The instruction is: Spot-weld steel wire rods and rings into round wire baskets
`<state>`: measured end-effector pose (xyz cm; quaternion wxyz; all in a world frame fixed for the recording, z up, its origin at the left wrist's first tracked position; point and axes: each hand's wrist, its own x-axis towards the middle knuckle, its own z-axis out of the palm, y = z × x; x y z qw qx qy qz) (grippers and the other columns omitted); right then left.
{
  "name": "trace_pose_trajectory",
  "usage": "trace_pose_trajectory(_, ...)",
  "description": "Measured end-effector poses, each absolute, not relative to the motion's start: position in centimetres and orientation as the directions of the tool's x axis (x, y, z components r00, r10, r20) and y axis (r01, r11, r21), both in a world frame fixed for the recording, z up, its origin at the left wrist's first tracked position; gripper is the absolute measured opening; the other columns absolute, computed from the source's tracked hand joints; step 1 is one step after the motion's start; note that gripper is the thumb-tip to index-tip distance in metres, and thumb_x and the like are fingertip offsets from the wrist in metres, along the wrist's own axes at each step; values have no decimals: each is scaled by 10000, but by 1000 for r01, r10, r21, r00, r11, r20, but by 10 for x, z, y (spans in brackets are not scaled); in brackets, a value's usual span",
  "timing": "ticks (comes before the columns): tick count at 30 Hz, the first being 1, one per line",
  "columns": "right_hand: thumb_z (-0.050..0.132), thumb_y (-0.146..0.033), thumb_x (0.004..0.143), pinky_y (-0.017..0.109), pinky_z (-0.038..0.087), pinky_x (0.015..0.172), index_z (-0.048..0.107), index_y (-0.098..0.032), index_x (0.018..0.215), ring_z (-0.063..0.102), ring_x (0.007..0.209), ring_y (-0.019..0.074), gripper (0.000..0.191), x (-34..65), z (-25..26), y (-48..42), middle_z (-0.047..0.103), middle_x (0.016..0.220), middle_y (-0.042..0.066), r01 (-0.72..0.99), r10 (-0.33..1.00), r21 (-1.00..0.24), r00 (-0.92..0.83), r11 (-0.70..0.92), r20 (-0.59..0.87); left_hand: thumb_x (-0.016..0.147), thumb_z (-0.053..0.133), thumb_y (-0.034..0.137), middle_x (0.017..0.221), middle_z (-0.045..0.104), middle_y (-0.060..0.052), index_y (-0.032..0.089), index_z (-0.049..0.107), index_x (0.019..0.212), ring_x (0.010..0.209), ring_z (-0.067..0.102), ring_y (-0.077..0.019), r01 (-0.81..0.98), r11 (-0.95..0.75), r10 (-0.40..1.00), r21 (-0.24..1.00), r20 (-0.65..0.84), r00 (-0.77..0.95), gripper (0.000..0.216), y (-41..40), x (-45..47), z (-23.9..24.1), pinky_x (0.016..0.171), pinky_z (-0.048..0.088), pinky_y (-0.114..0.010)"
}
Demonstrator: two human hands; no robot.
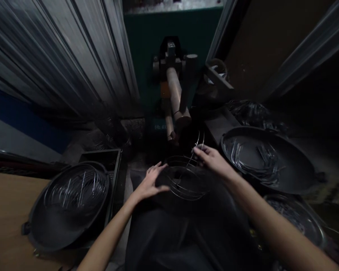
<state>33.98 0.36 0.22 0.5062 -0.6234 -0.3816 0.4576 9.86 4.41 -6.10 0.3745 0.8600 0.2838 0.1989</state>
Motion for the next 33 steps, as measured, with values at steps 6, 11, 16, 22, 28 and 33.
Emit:
trace_pose_trajectory(6, 401, -178, 862, 380, 493, 817, 594, -119, 1022, 621, 900, 242, 257, 259, -38, -59, 648, 973, 158, 622, 993, -780, 36, 67, 114, 913, 425, 450, 973, 692, -83, 147, 629, 998, 922, 630, -182, 196, -117, 791, 974, -27, 611, 376, 12, 154, -5, 855, 468, -291)
trace_pose_trajectory(11, 420, -276, 922, 329, 521, 756, 643, -207, 1059, 643, 810, 202, 270, 330, -13, -94, 667, 885, 81, 697, 964, -673, -108, 247, 243, 916, 432, 430, 691, 622, -4, 148, 629, 871, 640, 553, -103, 246, -167, 792, 955, -19, 610, 347, -6, 148, 9, 621, 416, -200)
trace_pose_trajectory(16, 437, -401, 915, 379, 445, 949, 534, -263, 1300, 550, 1138, 231, 420, 405, 39, -88, 557, 1263, 88, 784, 951, -586, -19, 205, 308, 906, 475, 386, 754, 664, -25, 147, 693, 834, 689, 585, -112, 198, -405, 674, 893, 145, 724, 332, -4, 122, 44, 644, 422, -200)
trace_pose_trajectory(22, 629, -594, 738, 326, 489, 807, 716, -205, 1011, 632, 889, 232, 483, 394, 91, -95, 686, 948, 64, 539, 983, -841, -175, 44, -61, 878, 539, 366, 770, 679, -45, 143, 715, 820, 701, 598, -122, 147, -458, 671, 877, 233, 704, 290, 4, 109, 91, 668, 442, -214)
trace_pose_trajectory(28, 634, -611, 706, 303, 505, 667, 707, -182, 781, 637, 746, 223, 442, 375, 44, -140, 699, 790, 53, 389, 920, -855, -44, -344, -390, 878, 511, 448, 729, 647, -35, 119, 686, 846, 599, 543, -89, 249, -93, 707, 964, -112, 698, 373, -14, 115, 43, 568, 407, -195)
trace_pose_trajectory(33, 561, -561, 766, 375, 509, 761, 712, -233, 874, 655, 823, 261, 377, 378, -3, -141, 722, 903, 47, 605, 949, -740, 97, -294, -299, 925, 416, 403, 841, 686, -47, 159, 681, 903, 763, 616, -144, 383, -322, 771, 866, 5, 637, 361, -26, 128, -15, 714, 457, -240)
